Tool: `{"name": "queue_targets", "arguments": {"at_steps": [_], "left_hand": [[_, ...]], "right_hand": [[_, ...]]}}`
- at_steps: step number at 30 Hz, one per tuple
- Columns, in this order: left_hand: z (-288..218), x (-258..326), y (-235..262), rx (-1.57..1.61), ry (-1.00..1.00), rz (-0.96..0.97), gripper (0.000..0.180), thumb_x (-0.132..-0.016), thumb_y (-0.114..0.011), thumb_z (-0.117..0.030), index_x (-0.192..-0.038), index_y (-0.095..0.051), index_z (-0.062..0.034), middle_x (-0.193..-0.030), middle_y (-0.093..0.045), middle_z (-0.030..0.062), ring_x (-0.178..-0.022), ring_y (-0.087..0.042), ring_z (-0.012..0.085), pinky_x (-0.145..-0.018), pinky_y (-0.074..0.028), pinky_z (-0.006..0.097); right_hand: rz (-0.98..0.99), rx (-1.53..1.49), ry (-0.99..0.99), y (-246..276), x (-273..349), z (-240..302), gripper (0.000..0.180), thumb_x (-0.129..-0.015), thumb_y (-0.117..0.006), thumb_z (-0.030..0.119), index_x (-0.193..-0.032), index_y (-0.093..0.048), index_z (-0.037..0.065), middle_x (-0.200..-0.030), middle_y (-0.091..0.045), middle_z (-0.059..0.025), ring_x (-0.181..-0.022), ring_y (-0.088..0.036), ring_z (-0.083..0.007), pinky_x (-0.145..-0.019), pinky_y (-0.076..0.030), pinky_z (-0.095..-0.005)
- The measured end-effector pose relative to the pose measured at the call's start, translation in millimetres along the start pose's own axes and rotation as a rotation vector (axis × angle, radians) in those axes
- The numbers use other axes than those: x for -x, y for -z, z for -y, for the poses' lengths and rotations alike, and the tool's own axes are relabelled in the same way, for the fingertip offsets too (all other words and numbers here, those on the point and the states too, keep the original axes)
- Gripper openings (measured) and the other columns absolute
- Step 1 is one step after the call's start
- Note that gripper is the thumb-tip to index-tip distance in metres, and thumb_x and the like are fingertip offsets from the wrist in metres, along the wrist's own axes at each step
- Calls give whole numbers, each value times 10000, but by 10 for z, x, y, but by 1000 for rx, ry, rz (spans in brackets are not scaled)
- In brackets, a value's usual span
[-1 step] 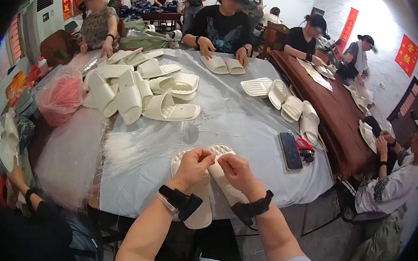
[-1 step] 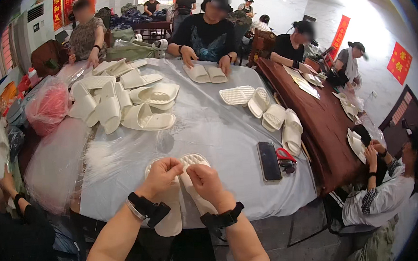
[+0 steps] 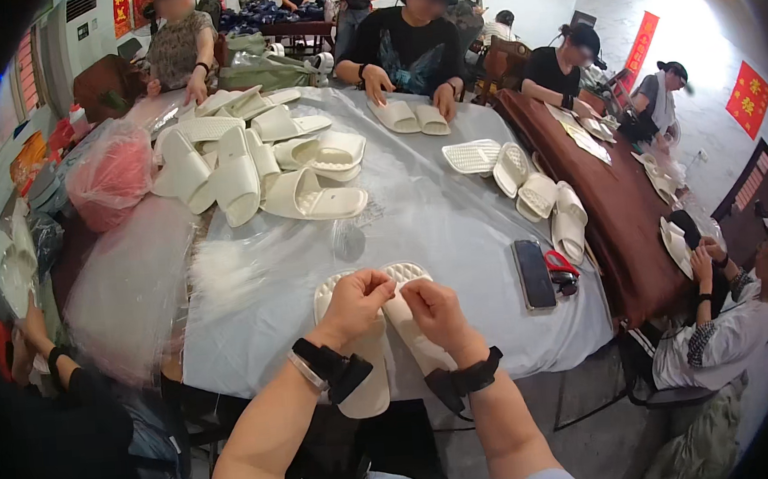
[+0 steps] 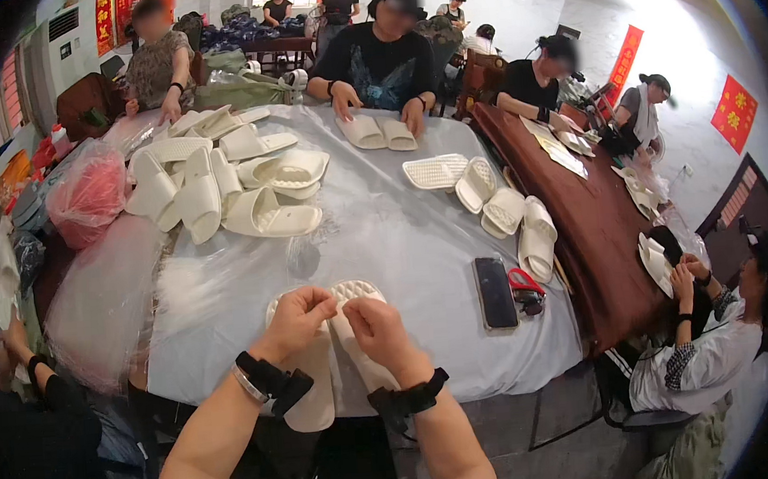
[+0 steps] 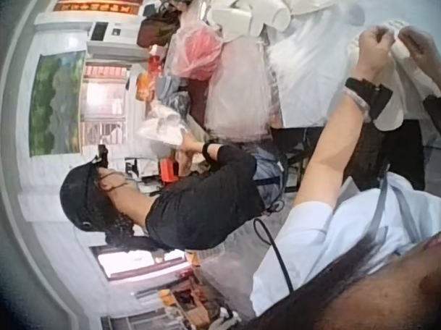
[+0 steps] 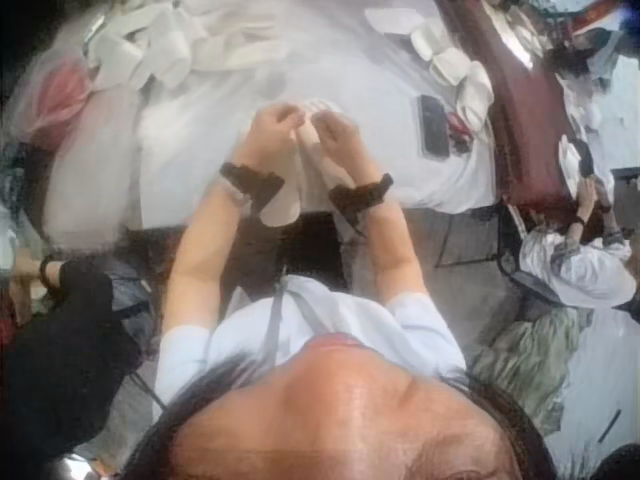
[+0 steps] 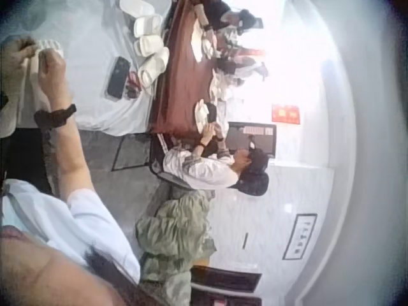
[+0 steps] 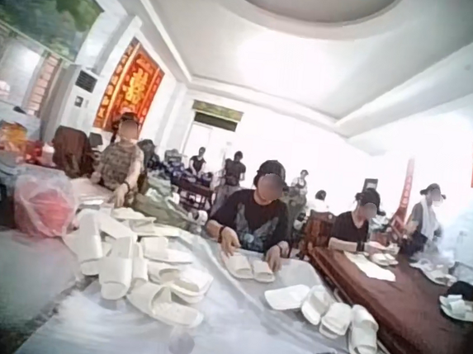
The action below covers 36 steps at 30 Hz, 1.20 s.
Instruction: Assembling and inspecting white slippers at a manufacturing table with other workers.
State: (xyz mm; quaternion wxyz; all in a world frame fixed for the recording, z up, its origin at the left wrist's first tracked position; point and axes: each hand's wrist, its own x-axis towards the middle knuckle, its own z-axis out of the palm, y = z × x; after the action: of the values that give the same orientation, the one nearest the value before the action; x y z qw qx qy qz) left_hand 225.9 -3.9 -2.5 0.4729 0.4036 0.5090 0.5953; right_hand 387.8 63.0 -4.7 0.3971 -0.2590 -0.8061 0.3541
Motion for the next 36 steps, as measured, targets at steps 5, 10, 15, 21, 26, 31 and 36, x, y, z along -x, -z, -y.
{"name": "queue_targets", "arguments": {"at_steps": [5,10,15,21,26,31,36], "left_hand": [[103,-114,28,-56,-68,113,128,-913,-623,-145,-943,-640,-22,-836,-637,-5,-766,-572,54,-689,-470,207],[140,-102,20,-175,-73,129,133,-920,-616,-146,-955,-630,-18,-858,-634,6,-779,-576,60,-714,-481,216],[171,-97,36,-88,-87,93,129,-926,-605,-134,-965,-617,-11,-868,-624,11,-804,-579,67,-726,-489,223],[218,-113,-31,-163,-141,33,138,-914,-606,-130,-938,-613,5,-834,-630,26,-778,-587,87,-710,-491,242],[126,-76,5,-223,-111,45,132,-925,-598,-127,-949,-617,1,-851,-633,17,-795,-590,76,-709,-494,221],[121,-76,32,-142,-109,51,146,-924,-602,-142,-933,-621,3,-831,-636,16,-776,-590,77,-690,-481,221],[162,-105,5,-171,-123,92,137,-926,-596,-132,-923,-624,1,-828,-635,15,-769,-589,80,-698,-483,226]], "right_hand": [[-14,19,87,-2,-14,-44,45,-863,-614,24,-890,-623,-10,-711,-591,-152,-587,-561,-235,-546,-444,-306],[-42,14,98,-12,-23,-87,60,-882,-607,28,-923,-630,-9,-643,-564,-62,-563,-472,-87,-521,-405,-240],[3,49,106,-33,-45,13,63,-884,-602,24,-932,-633,-4,-645,-583,-70,-561,-493,-95,-522,-415,-247],[12,30,56,-27,-46,-13,58,-861,-608,18,-915,-623,1,-701,-599,-171,-583,-584,-246,-550,-460,-317],[18,115,95,-6,-27,13,59,-864,-607,23,-916,-621,0,-697,-597,-173,-574,-578,-237,-543,-454,-318],[-4,59,78,-14,-20,-25,55,-875,-598,33,-917,-617,2,-672,-590,-165,-553,-568,-242,-530,-447,-314],[16,63,67,-15,-24,-35,46,-876,-598,34,-904,-612,0,-679,-597,-166,-555,-571,-238,-530,-448,-313]]}}
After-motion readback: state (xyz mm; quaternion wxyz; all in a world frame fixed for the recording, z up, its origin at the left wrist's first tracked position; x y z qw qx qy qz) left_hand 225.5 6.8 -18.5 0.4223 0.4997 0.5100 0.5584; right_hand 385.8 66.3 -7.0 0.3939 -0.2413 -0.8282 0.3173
